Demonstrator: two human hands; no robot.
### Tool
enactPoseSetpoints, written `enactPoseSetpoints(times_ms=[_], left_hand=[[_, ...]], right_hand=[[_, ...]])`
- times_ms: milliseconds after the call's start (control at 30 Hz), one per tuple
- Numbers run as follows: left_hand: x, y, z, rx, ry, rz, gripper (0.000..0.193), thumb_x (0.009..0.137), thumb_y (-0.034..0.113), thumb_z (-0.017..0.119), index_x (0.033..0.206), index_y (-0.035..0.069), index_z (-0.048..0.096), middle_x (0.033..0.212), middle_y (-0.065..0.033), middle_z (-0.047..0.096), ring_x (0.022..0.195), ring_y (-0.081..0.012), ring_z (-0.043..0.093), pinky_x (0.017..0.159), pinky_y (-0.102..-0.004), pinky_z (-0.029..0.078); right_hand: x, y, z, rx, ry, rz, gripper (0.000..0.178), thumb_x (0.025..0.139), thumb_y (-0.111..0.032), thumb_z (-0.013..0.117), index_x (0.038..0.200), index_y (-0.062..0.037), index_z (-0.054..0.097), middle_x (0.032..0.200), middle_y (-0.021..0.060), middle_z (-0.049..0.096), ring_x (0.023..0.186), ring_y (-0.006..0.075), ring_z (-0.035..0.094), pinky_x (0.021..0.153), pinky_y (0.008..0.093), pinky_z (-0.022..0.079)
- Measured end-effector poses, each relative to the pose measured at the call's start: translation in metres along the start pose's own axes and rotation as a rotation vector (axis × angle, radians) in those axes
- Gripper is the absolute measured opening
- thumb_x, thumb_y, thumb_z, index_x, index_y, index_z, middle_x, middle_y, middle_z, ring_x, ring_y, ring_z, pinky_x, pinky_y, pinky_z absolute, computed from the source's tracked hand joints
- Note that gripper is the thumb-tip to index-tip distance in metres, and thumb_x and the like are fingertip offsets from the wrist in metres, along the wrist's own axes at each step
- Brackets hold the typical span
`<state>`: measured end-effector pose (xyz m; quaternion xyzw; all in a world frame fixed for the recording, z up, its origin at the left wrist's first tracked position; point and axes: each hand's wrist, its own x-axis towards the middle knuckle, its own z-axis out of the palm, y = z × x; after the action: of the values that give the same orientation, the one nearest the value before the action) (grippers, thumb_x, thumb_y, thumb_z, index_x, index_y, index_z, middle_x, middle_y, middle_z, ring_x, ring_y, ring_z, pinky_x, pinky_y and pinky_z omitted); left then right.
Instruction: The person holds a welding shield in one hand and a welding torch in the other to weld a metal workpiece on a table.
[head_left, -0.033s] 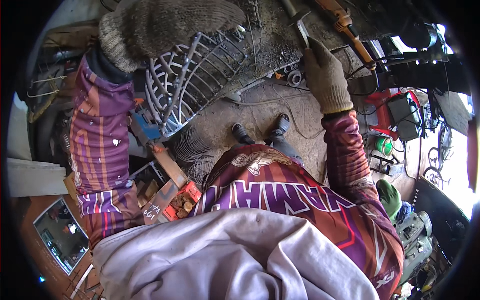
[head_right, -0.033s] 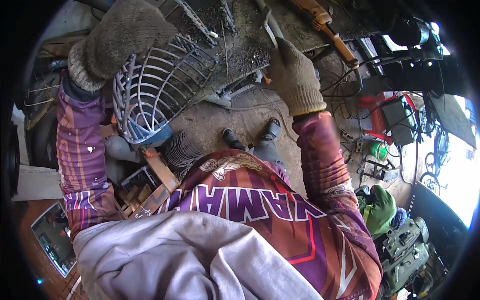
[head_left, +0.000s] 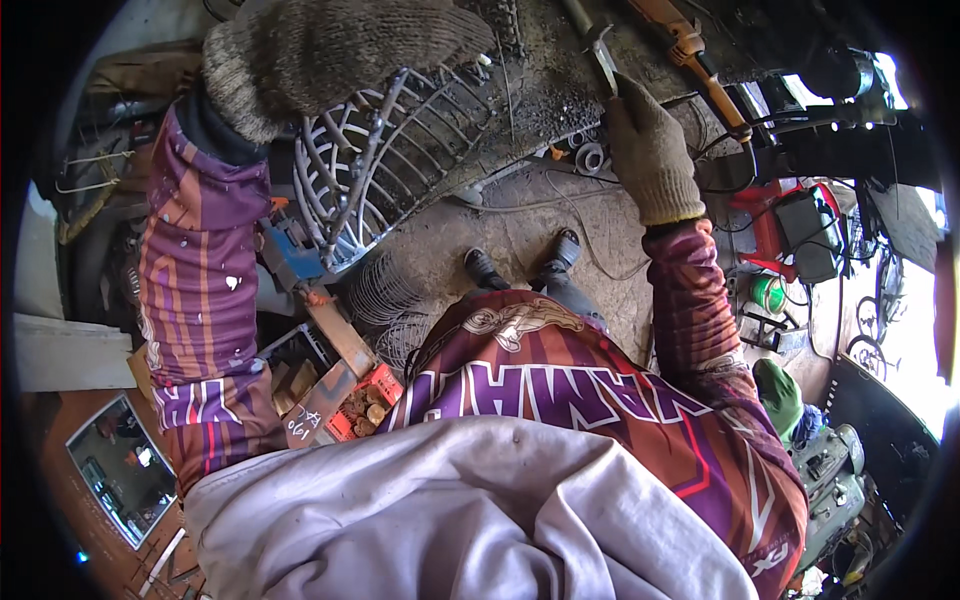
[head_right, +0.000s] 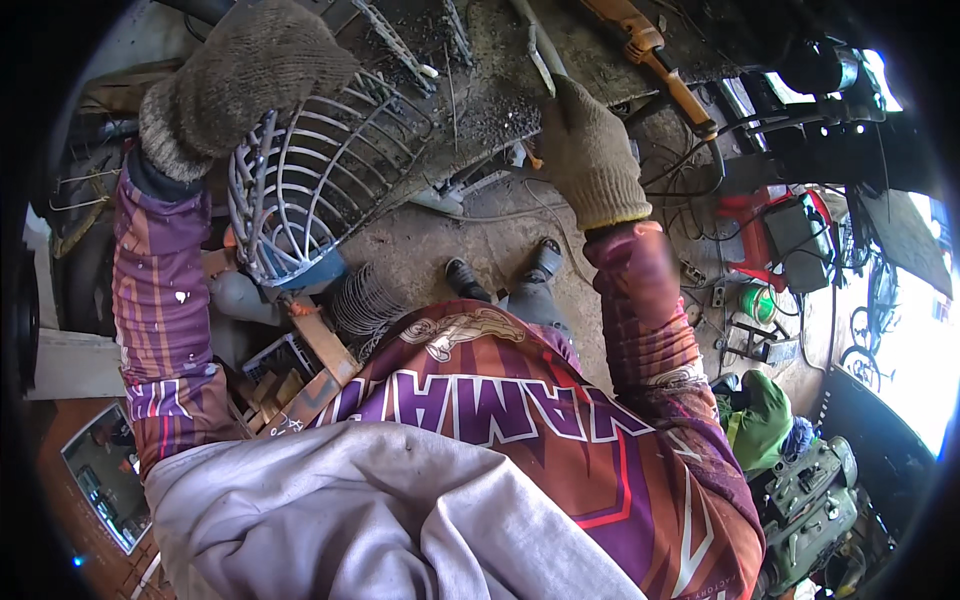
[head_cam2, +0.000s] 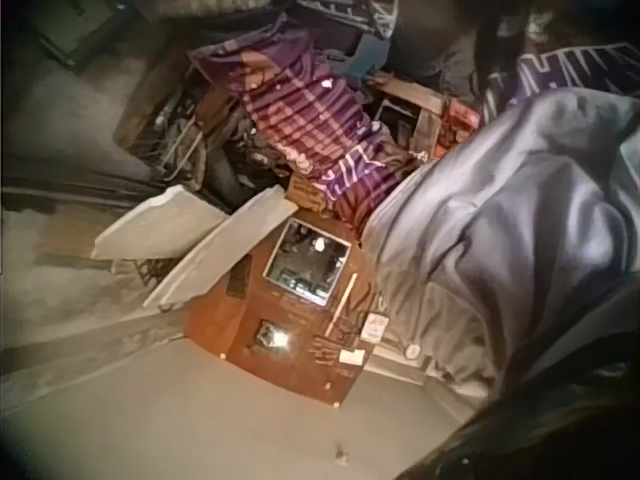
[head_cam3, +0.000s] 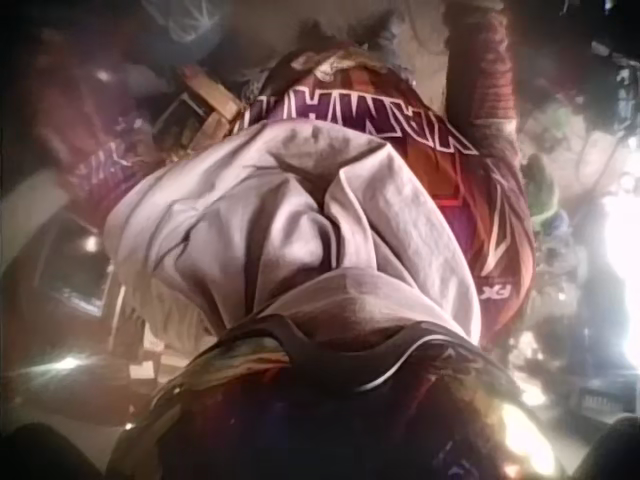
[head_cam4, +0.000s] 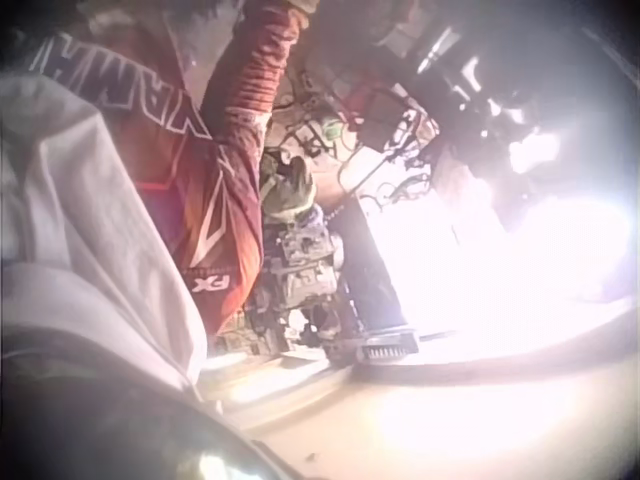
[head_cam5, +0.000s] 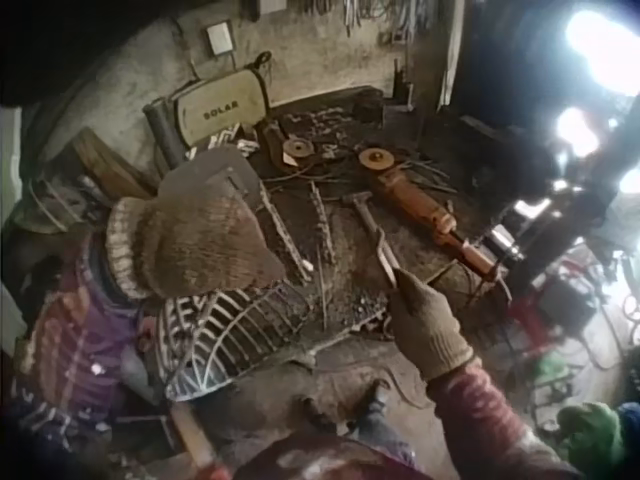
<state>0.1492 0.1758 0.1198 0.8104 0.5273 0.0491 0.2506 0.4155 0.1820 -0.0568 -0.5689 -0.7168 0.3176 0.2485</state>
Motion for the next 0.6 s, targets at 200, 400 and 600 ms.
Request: enactPoseSetpoints(times_ms=[200, 400, 600], left_hand=[[-0.001, 0.010, 0.001, 0.068, -0.023, -0.044, 0.034, 0.089, 0.043, 0.074, 0.087, 0.009, 0.078, 0.076, -0.0110, 0.071, 0.071, -0.0210, 0.069, 0.064, -0.0351, 0.056], [0.002, 0.022, -0.005, 0.141, -0.056, -0.089, 0.035, 0.089, 0.043, 0.075, 0.085, 0.009, 0.078, 0.074, -0.0106, 0.071, 0.069, -0.0204, 0.069, 0.063, -0.0349, 0.055], [0.005, 0.021, -0.002, 0.202, -0.100, -0.135, 0.035, 0.089, 0.042, 0.075, 0.083, 0.008, 0.078, 0.072, -0.0102, 0.071, 0.068, -0.0197, 0.068, 0.062, -0.0346, 0.055]], right_hand=[[0.027, -0.008, 0.012, -0.259, 0.027, -0.068, 0.044, 0.100, -0.034, 0.053, 0.137, -0.0093, 0.058, 0.120, 0.0251, 0.066, 0.113, 0.0430, 0.062, 0.095, 0.0480, 0.050], [0.056, -0.006, 0.030, -0.208, 0.058, -0.088, 0.046, 0.103, -0.041, 0.046, 0.135, -0.0106, 0.058, 0.114, 0.0265, 0.067, 0.111, 0.0448, 0.062, 0.094, 0.0528, 0.050], [0.057, 0.011, 0.046, -0.226, 0.075, -0.093, 0.045, 0.103, -0.042, 0.044, 0.136, -0.0119, 0.053, 0.111, 0.0287, 0.067, 0.106, 0.0474, 0.063, 0.090, 0.0568, 0.050]])
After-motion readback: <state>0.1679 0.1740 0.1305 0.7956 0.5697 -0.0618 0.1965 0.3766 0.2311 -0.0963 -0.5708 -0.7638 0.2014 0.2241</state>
